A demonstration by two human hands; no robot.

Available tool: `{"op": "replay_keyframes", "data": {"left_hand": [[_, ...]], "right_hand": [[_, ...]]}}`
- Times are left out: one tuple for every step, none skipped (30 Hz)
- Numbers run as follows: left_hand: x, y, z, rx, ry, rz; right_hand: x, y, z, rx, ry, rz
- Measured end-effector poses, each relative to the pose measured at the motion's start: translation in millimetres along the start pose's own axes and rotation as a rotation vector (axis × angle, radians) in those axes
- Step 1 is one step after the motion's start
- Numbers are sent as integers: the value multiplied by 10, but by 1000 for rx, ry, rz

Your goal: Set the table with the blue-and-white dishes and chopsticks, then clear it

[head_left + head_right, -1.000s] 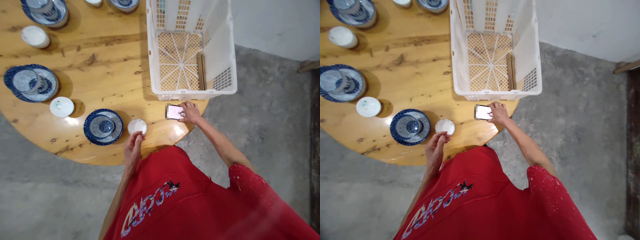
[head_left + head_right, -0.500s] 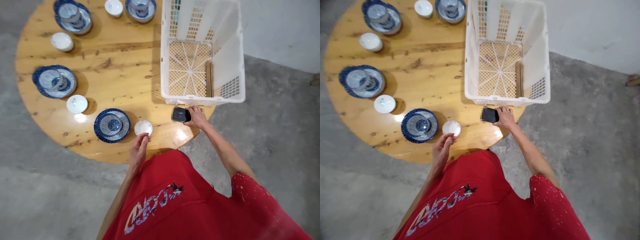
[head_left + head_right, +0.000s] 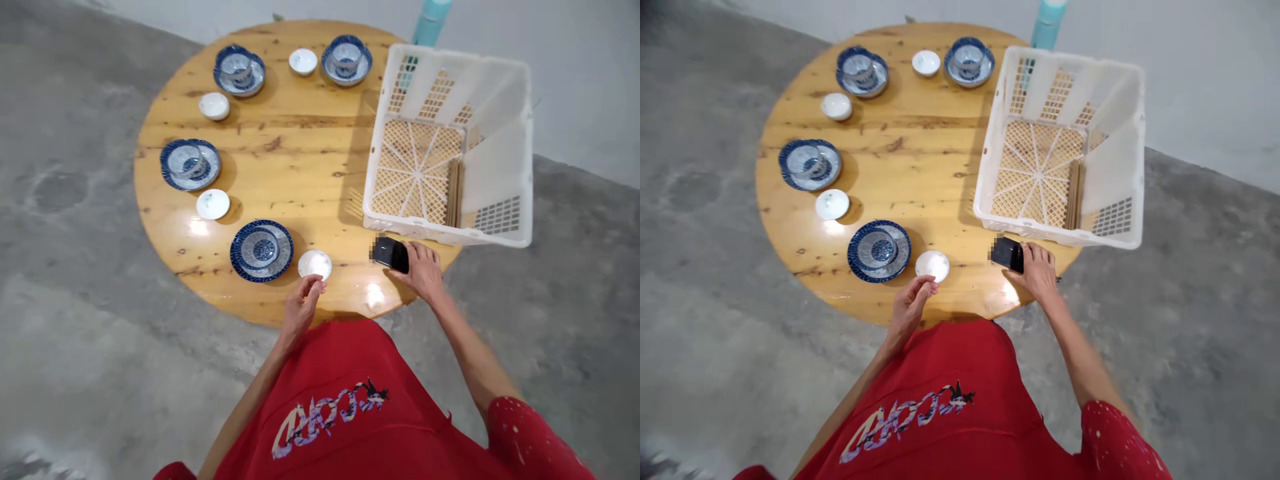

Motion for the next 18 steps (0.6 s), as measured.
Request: {"op": "replay_keyframes", "data": {"left_hand": [[-5, 7, 5, -6, -6, 4], [-8, 14, 7, -12, -10, 9], [-10, 20, 7, -18, -13, 13], [-10, 24, 5, -22, -14, 15], [-8, 26, -1, -24, -13, 16], [-5, 24, -10, -23, -9, 15], [-2, 20, -21, -20, -6, 14], [0, 15, -32, -15, -3, 12], [0, 10, -43, -11, 0, 9], [-2, 4, -53, -6, 1, 6], [-8, 1, -61, 0, -1, 4], [-20, 1, -67, 6, -4, 5], [-38, 9, -72, 11, -7, 12], [-64, 23, -76, 13, -11, 23], [-98, 45, -81, 15, -15, 40], [-141, 75, -86, 15, -19, 62], [-192, 110, -90, 14, -25, 85], [-251, 149, -90, 15, -36, 109]], "right_hand": [[-78, 68, 22, 40, -39, 4], [-160, 135, 30, 85, -75, 5], [-242, 206, 15, 132, -99, 10], [-320, 279, -15, 177, -114, 19], [-392, 353, -60, 221, -118, 33], [-457, 422, -109, 264, -117, 46], [-515, 482, -158, 305, -113, 56], [-563, 533, -202, 341, -104, 65], [-600, 573, -237, 372, -94, 71], [-624, 602, -259, 398, -83, 79], [-636, 623, -268, 420, -71, 89], [-635, 634, -260, 439, -64, 103], [-620, 639, -241, 457, -60, 121], [-592, 638, -217, 477, -56, 141], [-553, 637, -193, 501, -50, 162], [-502, 637, -176, 530, -40, 184], [-444, 644, -169, 560, -23, 204], [-383, 659, -173, 591, -2, 221]]}}
Point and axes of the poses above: each hand's wrist, its own x-axis towards the middle knuckle, its own z-axis out of the back of the hand, y = z × x, the point moved 9 cm from there along x, towards the middle knuckle, and after that the axes turned 11 degrees about y, right-handed, at the moved point
